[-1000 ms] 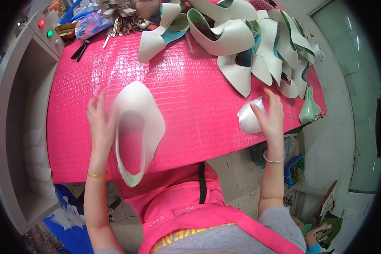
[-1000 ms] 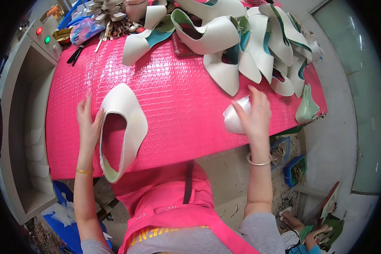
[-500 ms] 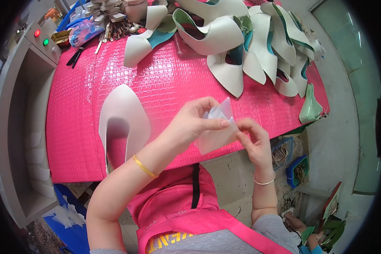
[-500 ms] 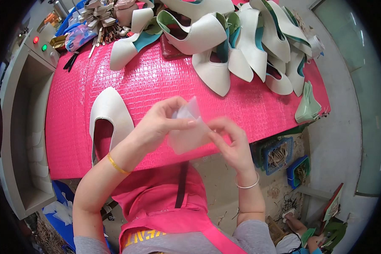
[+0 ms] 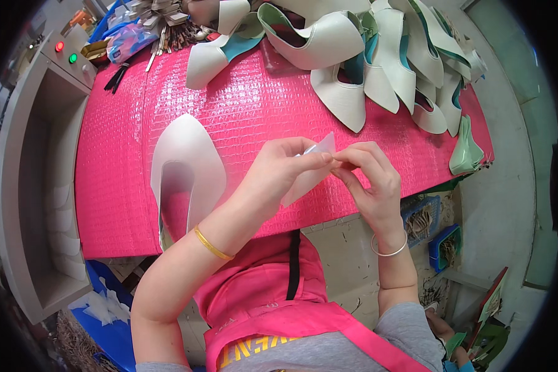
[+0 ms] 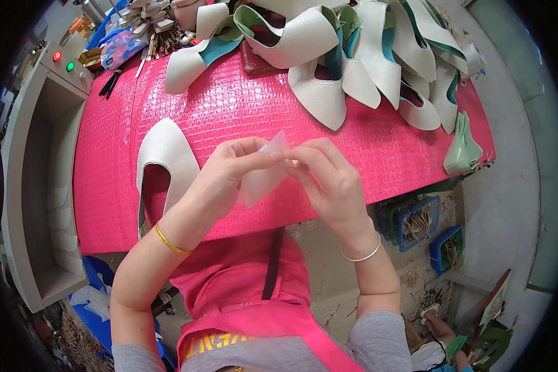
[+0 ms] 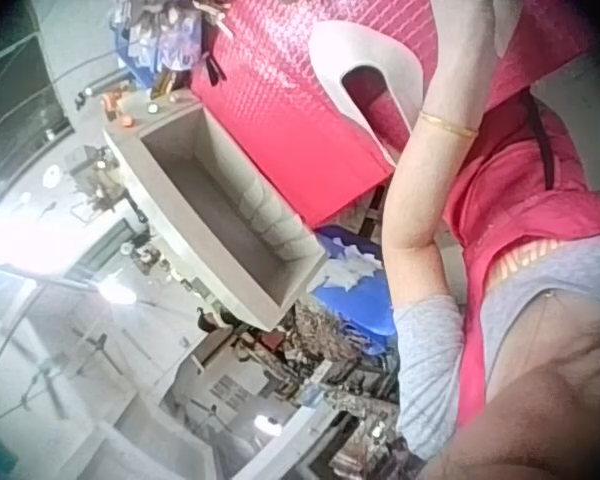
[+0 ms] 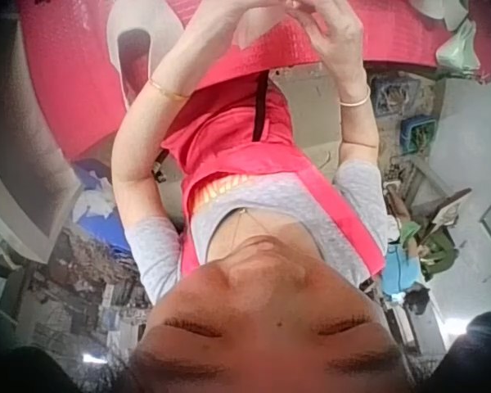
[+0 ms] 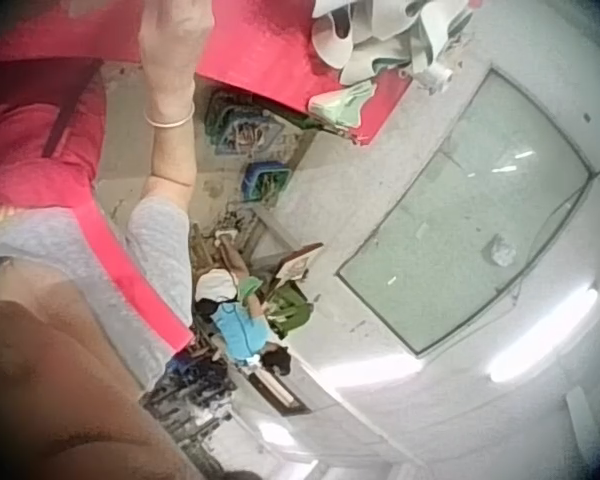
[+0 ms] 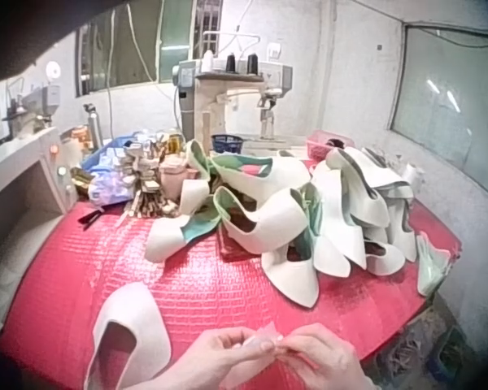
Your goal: The worker is manually attaching a white lining component to a green shoe upper.
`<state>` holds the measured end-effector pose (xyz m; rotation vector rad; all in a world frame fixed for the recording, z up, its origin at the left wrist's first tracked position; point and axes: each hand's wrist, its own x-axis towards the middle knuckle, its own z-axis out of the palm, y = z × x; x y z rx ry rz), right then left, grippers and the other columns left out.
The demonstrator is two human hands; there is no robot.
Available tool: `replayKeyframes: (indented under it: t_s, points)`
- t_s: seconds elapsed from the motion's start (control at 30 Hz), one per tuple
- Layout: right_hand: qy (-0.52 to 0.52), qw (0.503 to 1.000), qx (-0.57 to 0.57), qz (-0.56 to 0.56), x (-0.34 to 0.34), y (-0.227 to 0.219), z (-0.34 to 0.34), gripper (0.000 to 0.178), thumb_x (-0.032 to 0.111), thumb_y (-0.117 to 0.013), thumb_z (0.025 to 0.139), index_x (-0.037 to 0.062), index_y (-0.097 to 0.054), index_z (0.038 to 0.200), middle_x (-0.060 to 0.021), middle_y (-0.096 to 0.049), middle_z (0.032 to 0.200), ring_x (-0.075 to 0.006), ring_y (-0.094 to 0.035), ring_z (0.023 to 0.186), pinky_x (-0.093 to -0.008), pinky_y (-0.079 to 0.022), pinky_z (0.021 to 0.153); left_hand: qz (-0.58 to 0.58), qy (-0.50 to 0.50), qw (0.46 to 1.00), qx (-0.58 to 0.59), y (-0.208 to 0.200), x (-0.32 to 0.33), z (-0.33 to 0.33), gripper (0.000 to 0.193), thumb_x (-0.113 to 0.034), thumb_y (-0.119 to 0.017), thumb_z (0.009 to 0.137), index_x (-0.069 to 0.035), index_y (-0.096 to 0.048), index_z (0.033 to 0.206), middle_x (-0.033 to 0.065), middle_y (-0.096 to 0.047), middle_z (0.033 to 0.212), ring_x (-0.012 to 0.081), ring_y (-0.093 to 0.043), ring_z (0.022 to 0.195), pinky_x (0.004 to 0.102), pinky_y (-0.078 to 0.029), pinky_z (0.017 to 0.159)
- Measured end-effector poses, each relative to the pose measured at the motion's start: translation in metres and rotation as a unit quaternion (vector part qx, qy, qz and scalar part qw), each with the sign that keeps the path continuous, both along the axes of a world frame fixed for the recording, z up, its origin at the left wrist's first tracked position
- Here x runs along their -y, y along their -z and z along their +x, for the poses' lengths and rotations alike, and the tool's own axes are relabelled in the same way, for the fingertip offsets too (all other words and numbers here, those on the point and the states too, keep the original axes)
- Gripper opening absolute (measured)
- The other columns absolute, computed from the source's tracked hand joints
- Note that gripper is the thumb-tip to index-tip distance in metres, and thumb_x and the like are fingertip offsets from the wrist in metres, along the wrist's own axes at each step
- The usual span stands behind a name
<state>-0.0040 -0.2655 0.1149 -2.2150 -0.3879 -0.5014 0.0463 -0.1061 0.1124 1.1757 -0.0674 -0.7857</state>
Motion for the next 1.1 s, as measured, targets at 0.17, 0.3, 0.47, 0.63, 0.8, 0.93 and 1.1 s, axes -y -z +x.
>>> replayKeyframes:
  t_s: [0.17,0.3,0.47,0.63,0.8,0.93,1.1]
  points:
    - [-0.025,0.999,-0.038,-0.025,0.0,0.002,0.006,0.014,0.001,-0.061,0.073,0.0011,-0.054,0.084,-0.0111,-0.052,0.075,-0.0266,-0.055,0.065,-0.0332,-0.045,0.056,0.019,-0.047,0.998,-0.041,0.005,0.001,-0.002,0.016,-0.015,-0.062,0.076,-0.001,-0.059,0.083,0.0063,-0.061,0.08,0.0104,-0.058,0.068,0.0205,-0.044,0.061]
    - [-0.046,0.994,-0.07,-0.067,0.001,-0.002,0.007,0.016,-0.006,-0.063,0.069,-0.0015,-0.052,0.079,-0.0092,-0.053,0.076,-0.0179,-0.057,0.067,-0.0266,-0.046,0.058,0.041,-0.06,0.997,-0.026,0.005,0.001,0.0,0.013,-0.013,-0.06,0.075,-0.001,-0.058,0.082,0.0075,-0.062,0.08,0.0107,-0.058,0.069,0.0209,-0.044,0.061]
    - [-0.059,0.994,-0.036,-0.085,-0.004,0.0,0.008,0.013,-0.002,-0.058,0.072,0.0008,-0.051,0.082,-0.0125,-0.051,0.075,-0.0299,-0.055,0.067,-0.0357,-0.044,0.057,0.105,-0.069,0.99,0.066,0.015,0.002,0.006,0.012,-0.01,-0.058,0.075,-0.001,-0.057,0.081,0.007,-0.06,0.075,0.0105,-0.057,0.064,0.0222,-0.044,0.056]
    - [-0.07,0.99,0.031,-0.118,-0.005,0.009,0.007,0.015,-0.004,-0.057,0.07,0.0009,-0.051,0.083,-0.0128,-0.051,0.078,-0.0292,-0.055,0.069,-0.0362,-0.045,0.058,0.179,-0.089,0.97,0.14,0.02,0.006,0.01,0.012,-0.01,-0.058,0.075,0.0,-0.056,0.08,0.0061,-0.058,0.071,0.011,-0.057,0.062,0.0233,-0.043,0.053]
    - [-0.009,0.995,-0.002,-0.1,-0.015,0.013,0.009,0.024,-0.011,-0.057,0.068,-0.0007,-0.056,0.09,-0.0119,-0.053,0.08,-0.0257,-0.056,0.069,-0.0322,-0.046,0.059,0.208,-0.072,0.959,0.175,0.032,0.004,0.017,0.01,-0.009,-0.057,0.076,0.0,-0.055,0.08,0.0059,-0.057,0.069,0.012,-0.057,0.061,0.0241,-0.043,0.052]
    - [-0.016,0.986,0.057,-0.156,-0.014,0.013,-0.014,0.028,-0.014,-0.054,0.067,-0.0008,-0.058,0.091,-0.0129,-0.052,0.078,-0.0256,-0.055,0.069,-0.0318,-0.045,0.06,0.22,-0.142,0.922,0.286,0.046,0.004,0.042,0.008,-0.007,-0.059,0.076,0.0,-0.055,0.077,0.0077,-0.058,0.067,0.0131,-0.057,0.06,0.0256,-0.044,0.052]
    - [-0.026,0.986,0.041,-0.158,0.025,-0.015,-0.08,0.034,-0.012,-0.055,0.056,-0.0019,-0.059,0.088,-0.0116,-0.053,0.075,-0.0248,-0.054,0.063,-0.0308,-0.044,0.052,0.22,-0.116,0.957,0.149,0.057,0.031,0.057,0.014,-0.009,-0.061,0.076,0.004,-0.058,0.081,0.0105,-0.059,0.069,0.0167,-0.058,0.06,0.03,-0.047,0.053]
